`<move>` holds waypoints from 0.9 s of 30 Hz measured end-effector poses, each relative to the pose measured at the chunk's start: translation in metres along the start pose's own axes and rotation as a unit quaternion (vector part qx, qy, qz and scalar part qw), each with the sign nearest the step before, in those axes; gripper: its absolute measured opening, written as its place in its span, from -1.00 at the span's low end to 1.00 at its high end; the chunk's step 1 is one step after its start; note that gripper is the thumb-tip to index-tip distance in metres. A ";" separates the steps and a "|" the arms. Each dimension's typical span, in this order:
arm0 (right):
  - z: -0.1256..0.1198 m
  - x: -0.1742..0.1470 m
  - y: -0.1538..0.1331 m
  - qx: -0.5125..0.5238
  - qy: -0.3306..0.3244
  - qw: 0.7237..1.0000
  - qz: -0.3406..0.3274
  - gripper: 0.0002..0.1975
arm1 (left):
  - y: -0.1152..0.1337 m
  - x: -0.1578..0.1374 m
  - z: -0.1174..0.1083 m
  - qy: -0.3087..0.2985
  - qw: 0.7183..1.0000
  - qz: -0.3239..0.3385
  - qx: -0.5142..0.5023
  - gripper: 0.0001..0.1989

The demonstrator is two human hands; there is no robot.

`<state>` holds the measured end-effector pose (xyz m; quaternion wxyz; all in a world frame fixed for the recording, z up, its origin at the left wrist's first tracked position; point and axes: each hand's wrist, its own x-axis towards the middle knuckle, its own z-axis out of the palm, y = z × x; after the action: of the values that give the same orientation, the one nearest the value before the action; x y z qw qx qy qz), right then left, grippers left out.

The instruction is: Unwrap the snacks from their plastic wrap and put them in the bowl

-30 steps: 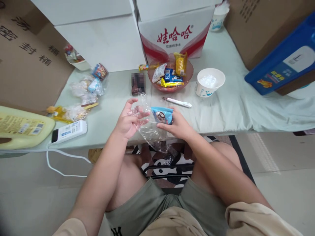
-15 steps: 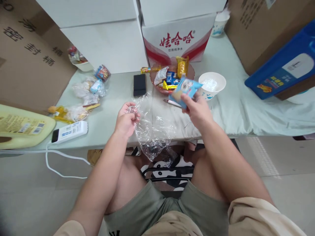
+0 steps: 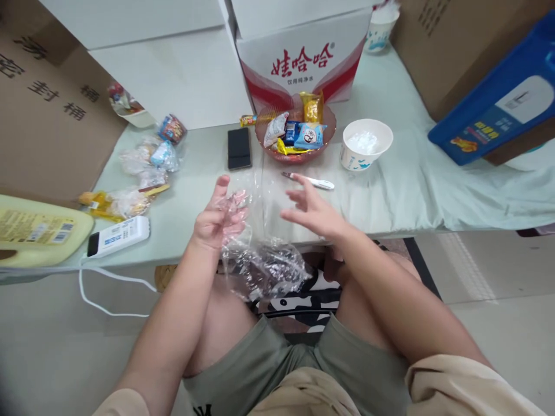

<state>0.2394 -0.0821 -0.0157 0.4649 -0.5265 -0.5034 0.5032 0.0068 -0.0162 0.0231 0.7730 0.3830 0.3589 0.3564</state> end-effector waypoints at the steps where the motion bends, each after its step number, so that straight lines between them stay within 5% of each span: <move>1: 0.009 -0.001 0.000 0.030 -0.039 0.998 0.028 -0.11 | 0.000 -0.001 -0.001 0.007 1.000 0.002 0.006 -0.25; 5: 0.042 -0.002 0.000 0.075 -0.068 0.988 0.114 -0.43 | 0.007 -0.004 -0.013 0.057 0.997 0.038 0.034 -0.29; 8: 0.049 -0.001 -0.003 0.098 0.021 0.989 0.106 -0.75 | 0.019 -0.005 -0.026 0.085 0.992 0.090 0.027 -0.28; 10: 0.044 0.002 -0.005 0.144 0.089 0.981 0.091 -0.79 | 0.025 -0.003 -0.035 0.110 0.989 0.089 0.038 -0.25; 16: 0.012 0.008 -0.006 0.073 0.286 0.955 0.005 -0.80 | 0.016 0.005 -0.043 0.226 0.960 -0.037 0.159 -0.46; 23: 0.000 0.010 0.007 0.123 0.251 0.960 0.029 -0.75 | 0.011 0.012 -0.045 0.201 0.973 0.071 0.092 -0.55; 27: -0.003 0.005 0.011 0.032 0.184 0.982 0.004 -0.35 | 0.014 0.014 -0.050 0.191 0.977 0.056 0.077 -0.44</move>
<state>0.2430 -0.0776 -0.0273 0.5640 -0.5972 -0.3909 0.4153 -0.0314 0.0188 0.0089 0.6376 0.3855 0.5041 0.4367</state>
